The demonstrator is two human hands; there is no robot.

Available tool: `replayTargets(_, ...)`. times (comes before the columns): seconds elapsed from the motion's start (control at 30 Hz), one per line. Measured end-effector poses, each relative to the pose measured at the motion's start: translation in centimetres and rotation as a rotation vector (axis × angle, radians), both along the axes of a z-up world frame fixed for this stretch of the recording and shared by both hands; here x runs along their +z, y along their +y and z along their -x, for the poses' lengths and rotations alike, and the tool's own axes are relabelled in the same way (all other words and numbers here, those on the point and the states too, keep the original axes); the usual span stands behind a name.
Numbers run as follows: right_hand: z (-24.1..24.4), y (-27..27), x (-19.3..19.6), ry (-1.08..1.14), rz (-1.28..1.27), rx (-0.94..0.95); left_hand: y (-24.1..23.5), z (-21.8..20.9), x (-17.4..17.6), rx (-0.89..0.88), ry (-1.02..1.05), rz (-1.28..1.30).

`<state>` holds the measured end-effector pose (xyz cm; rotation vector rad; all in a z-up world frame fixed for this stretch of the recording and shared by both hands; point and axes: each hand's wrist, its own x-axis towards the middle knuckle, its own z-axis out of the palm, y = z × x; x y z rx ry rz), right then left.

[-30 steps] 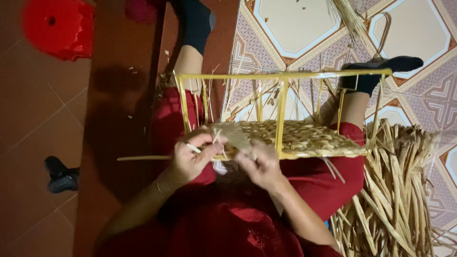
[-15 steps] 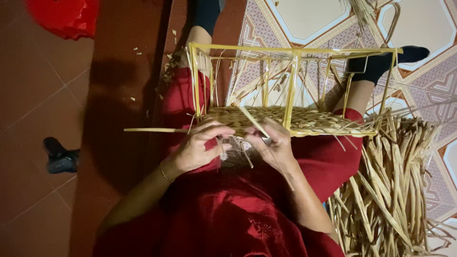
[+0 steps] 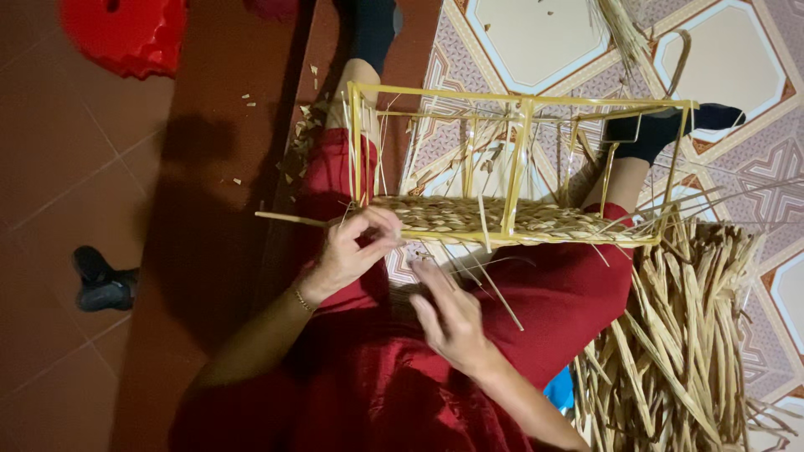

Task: The person weaves a rectangular basket using dried palm leaves, trimming excess strands with shears and integrating new leaves into the frame. The basket is rotated and adjusted throughout the process to continue weaving along the edges.

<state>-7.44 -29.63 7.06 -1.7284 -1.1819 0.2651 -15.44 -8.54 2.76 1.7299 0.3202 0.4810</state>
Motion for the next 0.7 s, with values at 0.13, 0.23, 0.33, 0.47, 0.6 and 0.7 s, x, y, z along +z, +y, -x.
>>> replayTargets(0.13,-0.3,4.4,-0.1,0.020,-0.032,-0.073,1.1,1.5,0.6,-0.078,-0.044,-0.098)
replayTargets(0.23,-0.8,5.7,-0.6,0.044,-0.077,-0.038,1.2,1.9,0.3,-0.090,-0.064,-0.084)
replayTargets(0.33,-0.8,5.3,-2.2,0.271,-0.123,-0.030,0.6,1.2,-0.8,-0.073,-0.042,-0.086)
replayTargets(0.47,0.6,2.9,-4.3,0.927,-0.165,-0.008,-0.9,0.2,-2.1,-0.025,-0.113,-0.620)
replayTargets(0.6,1.9,2.2,-5.4,0.861,-0.211,-0.009,-1.0,2.0,-2.4,-0.169,0.026,-0.818)
replayTargets(0.7,2.0,2.2,-4.7,0.401,-0.011,-0.010,-0.8,2.6,-3.1,-0.183,-0.043,-0.752)
